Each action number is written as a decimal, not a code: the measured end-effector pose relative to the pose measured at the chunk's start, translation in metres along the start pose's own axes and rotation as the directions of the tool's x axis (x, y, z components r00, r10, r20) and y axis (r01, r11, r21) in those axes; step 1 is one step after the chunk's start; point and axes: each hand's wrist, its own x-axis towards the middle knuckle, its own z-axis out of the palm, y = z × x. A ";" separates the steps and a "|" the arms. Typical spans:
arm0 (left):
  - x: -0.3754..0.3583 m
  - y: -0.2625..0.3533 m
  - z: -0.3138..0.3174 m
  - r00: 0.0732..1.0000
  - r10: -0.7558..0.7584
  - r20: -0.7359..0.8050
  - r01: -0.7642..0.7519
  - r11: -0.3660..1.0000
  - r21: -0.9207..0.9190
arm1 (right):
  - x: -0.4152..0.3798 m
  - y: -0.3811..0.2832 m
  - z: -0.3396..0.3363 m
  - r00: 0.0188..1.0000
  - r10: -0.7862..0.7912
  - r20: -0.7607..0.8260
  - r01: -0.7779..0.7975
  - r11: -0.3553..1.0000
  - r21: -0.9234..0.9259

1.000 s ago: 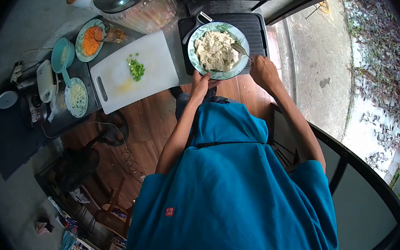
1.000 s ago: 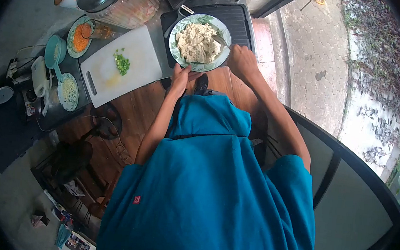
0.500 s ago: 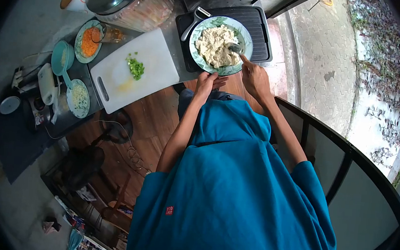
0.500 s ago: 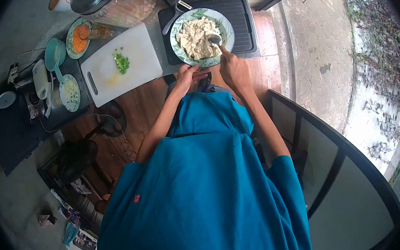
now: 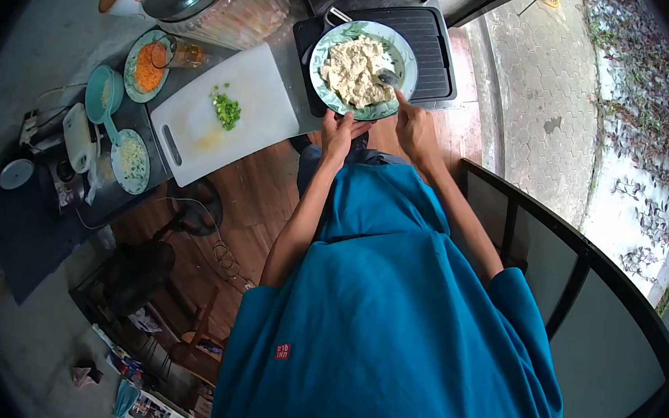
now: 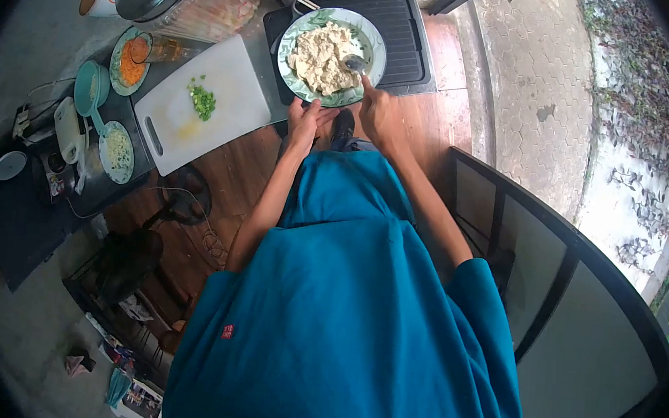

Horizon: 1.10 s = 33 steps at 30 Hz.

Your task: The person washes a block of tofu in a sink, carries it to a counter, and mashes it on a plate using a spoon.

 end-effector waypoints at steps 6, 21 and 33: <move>0.006 0.005 -0.008 1.000 -0.013 0.016 0.012 1.000 0.025 | 0.009 -0.030 -0.046 0.999 0.026 0.044 -0.029 0.997 0.069; 0.007 0.009 -0.012 0.999 -0.033 0.022 0.032 0.999 0.034 | 0.007 -0.018 -0.047 0.987 -0.143 0.076 0.144 0.990 -0.007; 0.005 0.006 -0.011 0.994 -0.010 0.105 0.008 1.000 0.017 | -0.003 0.017 0.001 0.949 -0.253 0.187 0.284 0.945 -0.165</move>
